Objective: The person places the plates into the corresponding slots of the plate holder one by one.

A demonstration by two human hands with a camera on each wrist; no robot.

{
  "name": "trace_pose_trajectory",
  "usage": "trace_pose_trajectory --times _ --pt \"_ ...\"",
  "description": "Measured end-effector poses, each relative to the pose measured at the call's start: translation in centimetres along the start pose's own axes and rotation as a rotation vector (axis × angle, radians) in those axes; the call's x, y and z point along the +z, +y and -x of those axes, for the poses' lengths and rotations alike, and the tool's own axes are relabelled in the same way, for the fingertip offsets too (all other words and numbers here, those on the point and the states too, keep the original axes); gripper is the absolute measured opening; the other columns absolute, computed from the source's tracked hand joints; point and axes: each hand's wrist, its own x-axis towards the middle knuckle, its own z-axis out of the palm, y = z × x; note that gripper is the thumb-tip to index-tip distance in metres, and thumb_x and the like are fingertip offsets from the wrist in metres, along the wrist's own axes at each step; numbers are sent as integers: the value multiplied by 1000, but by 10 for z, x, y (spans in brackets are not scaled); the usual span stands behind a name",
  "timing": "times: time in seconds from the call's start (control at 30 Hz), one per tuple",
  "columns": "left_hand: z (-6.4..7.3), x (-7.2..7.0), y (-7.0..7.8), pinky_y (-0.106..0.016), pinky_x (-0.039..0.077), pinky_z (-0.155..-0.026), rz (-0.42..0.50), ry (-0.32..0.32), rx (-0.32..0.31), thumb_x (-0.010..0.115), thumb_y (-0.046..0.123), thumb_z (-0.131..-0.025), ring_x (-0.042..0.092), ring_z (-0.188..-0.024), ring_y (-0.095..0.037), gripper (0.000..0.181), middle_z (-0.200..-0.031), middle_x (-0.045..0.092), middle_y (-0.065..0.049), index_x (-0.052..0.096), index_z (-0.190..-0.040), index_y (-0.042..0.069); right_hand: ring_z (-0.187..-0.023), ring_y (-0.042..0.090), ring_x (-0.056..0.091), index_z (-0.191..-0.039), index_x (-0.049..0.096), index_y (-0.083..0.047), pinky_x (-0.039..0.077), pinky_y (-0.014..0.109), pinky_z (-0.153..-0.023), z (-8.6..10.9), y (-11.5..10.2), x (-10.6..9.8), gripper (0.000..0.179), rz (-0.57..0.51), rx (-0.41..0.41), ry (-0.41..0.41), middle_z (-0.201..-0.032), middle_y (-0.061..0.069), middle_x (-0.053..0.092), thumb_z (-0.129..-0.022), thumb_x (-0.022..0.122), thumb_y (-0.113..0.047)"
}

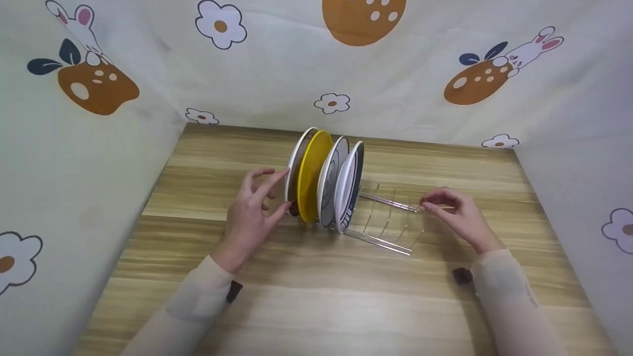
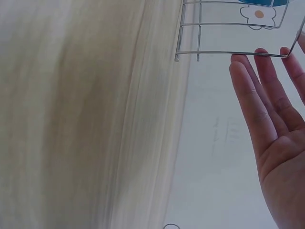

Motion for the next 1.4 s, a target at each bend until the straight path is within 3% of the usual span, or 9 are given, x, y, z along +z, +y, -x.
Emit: trace_pose_trajectory --times 0.2,0.37,0.77,1.1,1.4 --pt "-7 2 -2 -30 63 -67 -24 -29 -17 84 17 -86 69 -89 -18 70 -147 49 -9 56 -147 37 -103 9 71 -117 72 -5 59 19 -90 11 3 1 28 -10 5 14 -117 16 74 -95 76 -20" --pt "-14 4 -5 -33 64 -68 -35 -47 6 83 16 -88 70 -89 -21 69 -148 48 -10 56 -148 36 -101 8 71 -115 73 -5 60 20 -88 22 1 2 27 -8 -8 34 -115 16 75 -94 77 -21" --pt "-31 10 -13 -33 63 -70 -27 -53 53 80 13 -90 70 -91 -23 66 -145 49 -11 56 -147 36 -97 11 73 -106 75 -4 63 27 -86 43 0 9 18 -58 -80 53 -108 17 75 -89 80 -5" --pt "-46 19 -20 -31 61 -70 -35 -75 105 79 12 -91 70 -89 -23 63 -145 49 -13 57 -146 33 -97 18 75 -105 73 -1 64 34 -85 58 1 11 24 -113 -121 30 -105 19 74 -83 81 4" --pt "-58 22 -22 -28 58 -64 -21 -109 90 77 15 -94 67 -91 -18 62 -148 47 -11 55 -147 40 -95 13 74 -105 76 -6 63 25 -82 66 -3 9 16 -36 -167 -12 -104 13 76 -91 75 2"
